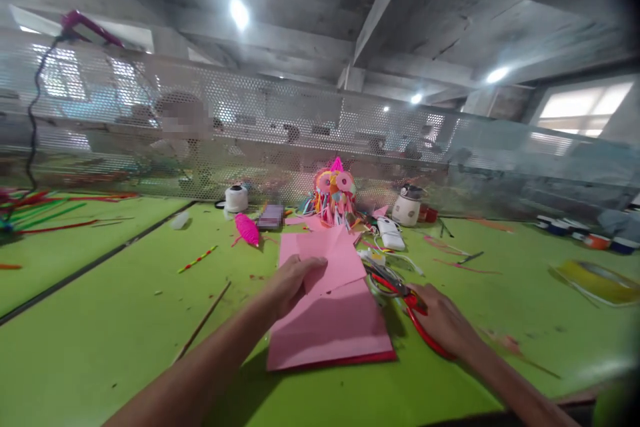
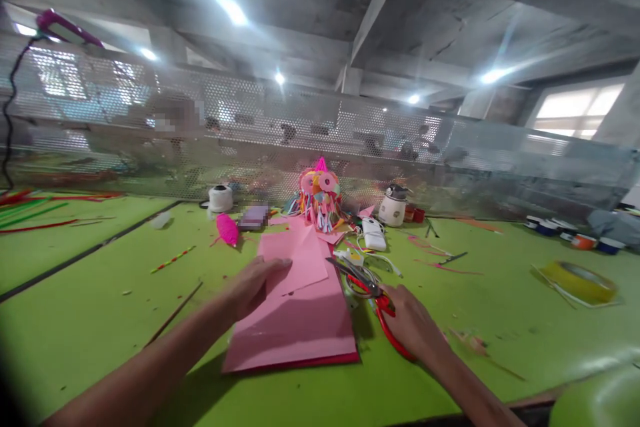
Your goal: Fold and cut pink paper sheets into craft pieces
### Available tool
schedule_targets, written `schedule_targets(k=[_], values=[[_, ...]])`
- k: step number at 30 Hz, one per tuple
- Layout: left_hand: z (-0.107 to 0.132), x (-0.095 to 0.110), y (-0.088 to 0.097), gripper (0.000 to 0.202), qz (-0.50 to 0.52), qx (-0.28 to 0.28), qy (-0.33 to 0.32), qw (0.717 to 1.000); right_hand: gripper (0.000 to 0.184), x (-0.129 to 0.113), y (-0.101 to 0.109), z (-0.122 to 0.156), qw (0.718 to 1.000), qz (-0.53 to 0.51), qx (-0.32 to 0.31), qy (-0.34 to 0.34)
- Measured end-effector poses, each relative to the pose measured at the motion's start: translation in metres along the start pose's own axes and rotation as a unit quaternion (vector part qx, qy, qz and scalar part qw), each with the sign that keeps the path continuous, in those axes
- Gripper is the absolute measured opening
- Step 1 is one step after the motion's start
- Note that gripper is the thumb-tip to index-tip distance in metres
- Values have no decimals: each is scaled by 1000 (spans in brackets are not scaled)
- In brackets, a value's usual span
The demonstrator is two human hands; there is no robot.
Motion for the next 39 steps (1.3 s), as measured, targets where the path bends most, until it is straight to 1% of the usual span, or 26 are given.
schedule_targets(k=[3, 5, 8, 10, 12, 14, 16, 17, 18, 19, 21, 22, 24, 26, 28, 29, 30, 33, 34, 36, 38, 39], values=[[-5, -4, 5, 29, -20, 6, 1, 1000, 39, 8, -5, -10, 1000, 24, 8, -5], [-7, -5, 8, 28, -44, -7, 2, 999, 41, 11, -3, -15, 1000, 29, -3, 5], [-7, -5, 10, 28, -63, -26, 6, 998, 40, 12, 10, -17, 998, 33, -37, 35], [-6, -4, 12, 27, -62, -26, 7, 998, 37, 10, 22, -18, 998, 43, -36, 39], [-6, -4, 13, 26, -61, -26, 8, 998, 35, 2, 34, -21, 998, 45, -10, 35], [-5, -4, 14, 25, -65, -30, 8, 997, 34, -12, 44, -26, 999, 18, 28, 34], [-5, -5, 14, 24, -78, -49, 5, 996, 31, -33, 52, -32, 996, -51, 55, 39], [-4, -5, 13, 24, -87, -65, 2, 994, 31, -45, 56, -35, 992, -102, 53, 43], [-3, -5, 12, 24, -98, -85, -2, 992, 32, -58, 58, -39, 985, -163, 35, 49], [-2, -5, 11, 25, -112, -106, -7, 988, 32, -71, 60, -42, 970, -235, -8, 54], [2, -3, 8, 28, -145, -141, -16, 979, 34, -95, 61, -50, 922, -370, -92, 62], [4, -2, 7, 30, -161, -149, -21, 975, 34, -105, 60, -54, 896, -425, -113, 61], [7, 2, 6, 31, -178, -158, -27, 971, 33, -119, 55, -62, 846, -512, -143, 46], [7, 4, 5, 31, -183, -169, -31, 968, 32, -128, 47, -69, 797, -580, -167, 23], [5, 4, 6, 32, -186, -185, -32, 964, 32, -132, 40, -73, 759, -627, -177, 9], [3, 3, 7, 31, -186, -191, -32, 963, 31, -133, 38, -74, 749, -640, -170, 6], [1, 1, 7, 30, -182, -193, -35, 964, 30, -133, 37, -75, 746, -646, -160, 5], [-2, -5, 7, 25, -142, -187, -34, 971, 23, -131, 36, -74, 746, -652, -135, -2], [-1, -6, 7, 25, -128, -188, -24, 974, 21, -130, 38, -74, 747, -652, -129, -2], [2, -4, 4, 26, -120, -207, 15, 971, 15, -129, 40, -73, 753, -648, -116, 6], [6, 1, 2, 27, -142, -237, 46, 960, 9, -127, 43, -71, 753, -648, -112, 23], [7, 4, 1, 26, -158, -248, 51, 954, 7, -126, 43, -71, 749, -652, -115, 32]])
Point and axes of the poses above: each hand's wrist, its own z-axis away from the middle knuckle, its own y-axis out of the back of the hand, x = y × z, the point moved 1 cm from there along -z, towards the middle knuckle, and after that the axes turned 12 degrees about z, right-handed, at the moved point
